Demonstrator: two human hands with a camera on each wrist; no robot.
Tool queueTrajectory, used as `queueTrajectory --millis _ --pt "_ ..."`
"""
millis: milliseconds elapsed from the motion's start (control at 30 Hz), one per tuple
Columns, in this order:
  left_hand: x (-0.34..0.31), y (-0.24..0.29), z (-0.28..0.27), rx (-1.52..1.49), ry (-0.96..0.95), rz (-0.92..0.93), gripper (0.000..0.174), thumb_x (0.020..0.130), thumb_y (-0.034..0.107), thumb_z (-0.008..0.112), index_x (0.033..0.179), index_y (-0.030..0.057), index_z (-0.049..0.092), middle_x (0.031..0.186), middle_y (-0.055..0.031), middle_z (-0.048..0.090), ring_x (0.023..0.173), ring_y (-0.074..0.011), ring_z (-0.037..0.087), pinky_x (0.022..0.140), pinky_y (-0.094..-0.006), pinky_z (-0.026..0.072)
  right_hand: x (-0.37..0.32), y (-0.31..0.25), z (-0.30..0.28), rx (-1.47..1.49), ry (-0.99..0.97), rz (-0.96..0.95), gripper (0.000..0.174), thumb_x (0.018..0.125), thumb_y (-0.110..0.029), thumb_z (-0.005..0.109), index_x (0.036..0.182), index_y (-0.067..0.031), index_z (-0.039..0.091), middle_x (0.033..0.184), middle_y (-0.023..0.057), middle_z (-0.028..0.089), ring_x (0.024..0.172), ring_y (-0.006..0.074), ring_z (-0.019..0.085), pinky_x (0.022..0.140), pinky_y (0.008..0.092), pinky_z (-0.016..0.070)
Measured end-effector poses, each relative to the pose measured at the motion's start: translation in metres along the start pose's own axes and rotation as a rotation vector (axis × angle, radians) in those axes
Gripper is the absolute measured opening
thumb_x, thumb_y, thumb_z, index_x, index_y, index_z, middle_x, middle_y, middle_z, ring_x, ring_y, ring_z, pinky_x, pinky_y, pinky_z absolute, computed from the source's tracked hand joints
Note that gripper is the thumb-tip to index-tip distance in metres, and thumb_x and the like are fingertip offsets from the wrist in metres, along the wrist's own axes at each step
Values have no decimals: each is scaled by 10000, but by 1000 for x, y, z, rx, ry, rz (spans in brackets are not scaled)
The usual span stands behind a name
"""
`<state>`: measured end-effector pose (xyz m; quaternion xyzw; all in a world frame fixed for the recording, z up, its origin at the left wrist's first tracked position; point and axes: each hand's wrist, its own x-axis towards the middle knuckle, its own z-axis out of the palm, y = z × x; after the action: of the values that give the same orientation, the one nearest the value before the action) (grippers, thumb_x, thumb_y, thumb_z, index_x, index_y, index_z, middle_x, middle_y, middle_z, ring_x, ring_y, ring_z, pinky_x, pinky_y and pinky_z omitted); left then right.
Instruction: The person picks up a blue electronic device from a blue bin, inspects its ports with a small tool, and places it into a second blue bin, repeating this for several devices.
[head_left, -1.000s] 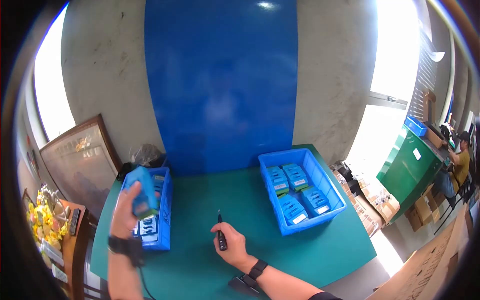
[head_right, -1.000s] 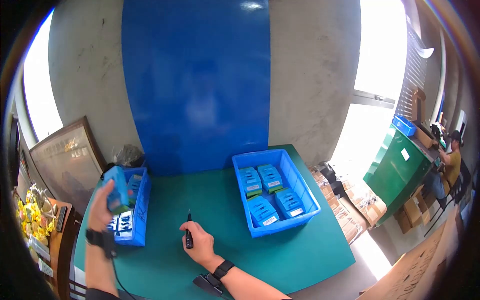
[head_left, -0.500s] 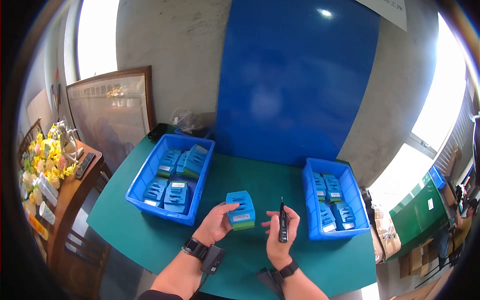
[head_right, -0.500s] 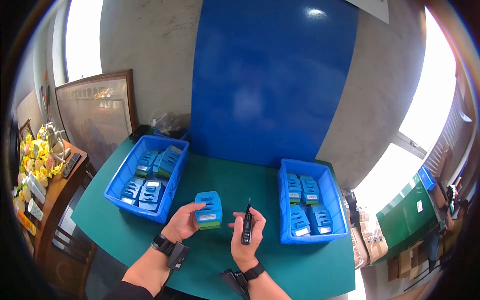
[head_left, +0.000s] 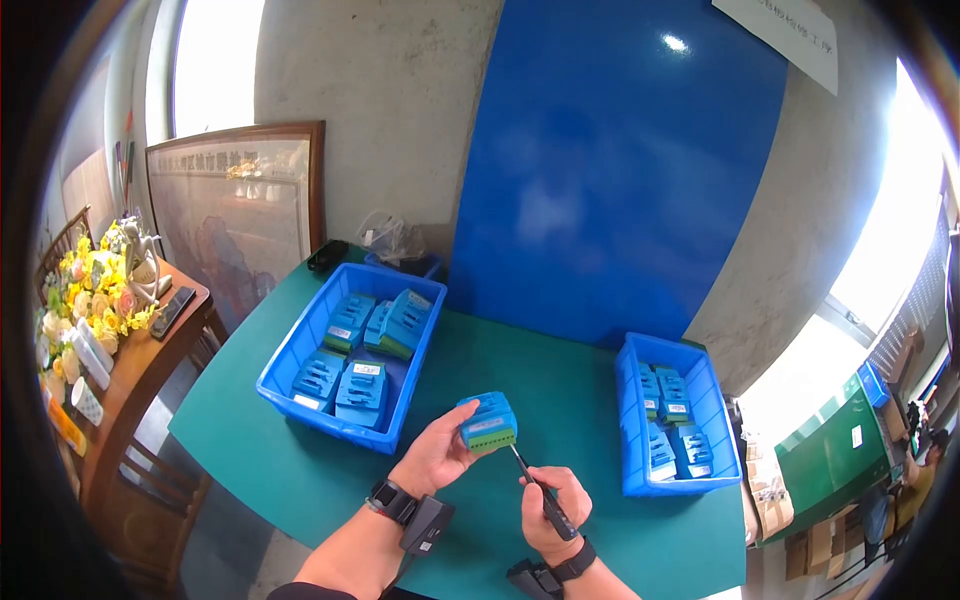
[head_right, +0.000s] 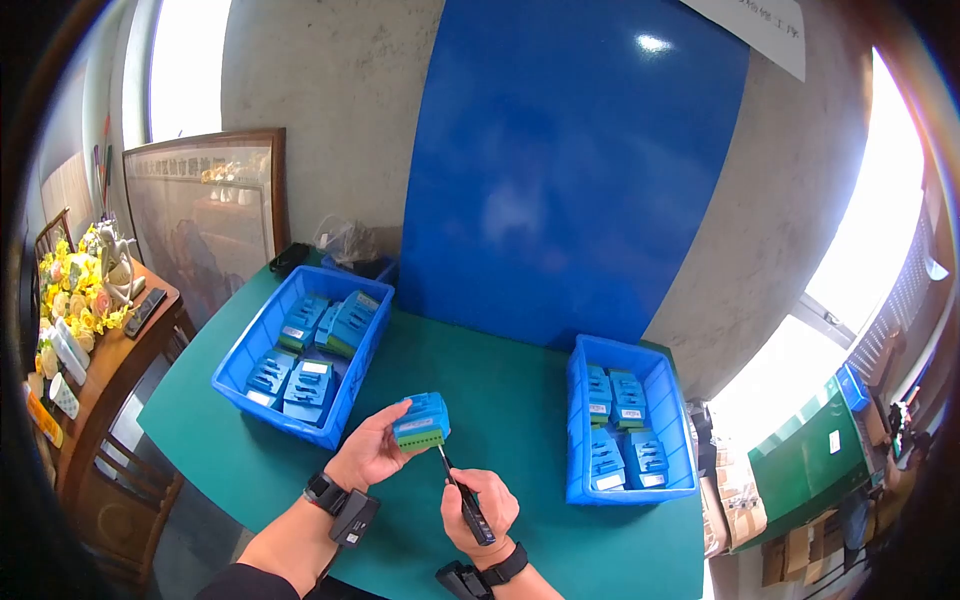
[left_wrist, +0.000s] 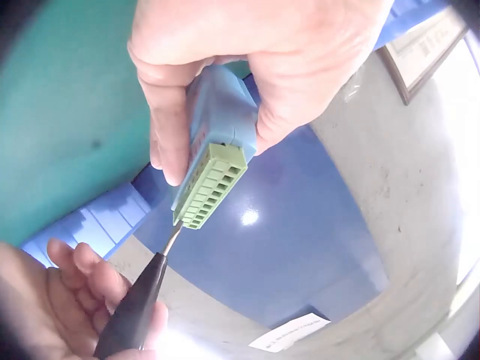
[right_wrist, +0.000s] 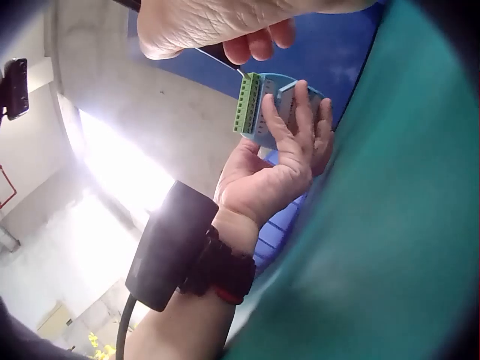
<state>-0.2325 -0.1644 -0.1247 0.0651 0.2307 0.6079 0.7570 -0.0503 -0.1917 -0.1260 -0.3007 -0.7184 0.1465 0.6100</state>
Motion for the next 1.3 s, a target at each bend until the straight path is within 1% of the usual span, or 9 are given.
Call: queueTrajectory --millis 300,400,433,533,567,867,967,1167,1300 --pt "0 -2 -1 33 -4 20 292 925 174 604 1147 -11 561 1121 -143 634 1035 -277 638 925 -384 540 0 -1 1 31 -3 16 157 784 -62 662 922 -16 603 770 112 663 653 246 654 586 310 522" --pt "-2 -4 0 17 -40 53 272 935 164 591 1145 -4 555 1110 -133 635 1035 -258 636 922 -382 541 2 -1 2 -28 -8 -1 110 839 -55 617 931 1 597 809 128 646 669 197 671 591 285 527" --pt "-1 -3 -2 28 -51 58 280 938 170 590 1157 1 545 1123 -124 627 1052 -244 624 931 -373 531 4 -4 3 -35 -12 5 92 787 -2 624 877 -4 609 791 121 657 660 212 671 592 291 532" --pt "4 -8 -7 22 -87 75 294 946 184 585 1177 13 524 1145 -101 610 1079 -213 602 944 -353 511 8 -10 7 -46 -52 -133 132 731 28 632 857 -10 621 778 113 669 654 233 667 596 301 536" --pt "5 -9 -8 16 -93 85 290 949 187 582 1175 14 523 1142 -98 610 1073 -208 604 940 -351 512 6 -12 7 -65 -79 -123 228 676 5 692 896 -48 667 793 80 674 676 227 656 600 308 536" --pt "4 -10 -6 2 -92 97 277 960 191 565 1168 13 521 1136 -90 612 1053 -191 607 929 -343 514 5 -10 7 -14 -92 -85 228 674 5 689 895 -41 660 794 84 674 674 232 655 600 306 534" --pt "3 -11 -6 24 -104 110 280 961 193 562 1170 10 522 1140 -95 612 1050 -193 609 928 -342 515 11 -17 4 5 -123 -133 191 685 31 642 872 -6 636 743 108 662 644 231 660 577 299 527" --pt "-1 -9 -1 44 -107 38 285 959 195 565 1164 0 529 1141 -111 613 1052 -208 617 926 -341 525 9 -12 0 20 -77 -96 180 684 28 659 855 -26 643 757 94 674 636 232 656 570 304 527" --pt "0 -8 0 11 -111 -43 294 957 188 568 1170 -10 528 1141 -124 612 1063 -226 617 936 -344 534 5 -7 -4 68 -6 -17 60 820 -26 563 852 13 594 735 144 654 599 209 667 544 292 527"
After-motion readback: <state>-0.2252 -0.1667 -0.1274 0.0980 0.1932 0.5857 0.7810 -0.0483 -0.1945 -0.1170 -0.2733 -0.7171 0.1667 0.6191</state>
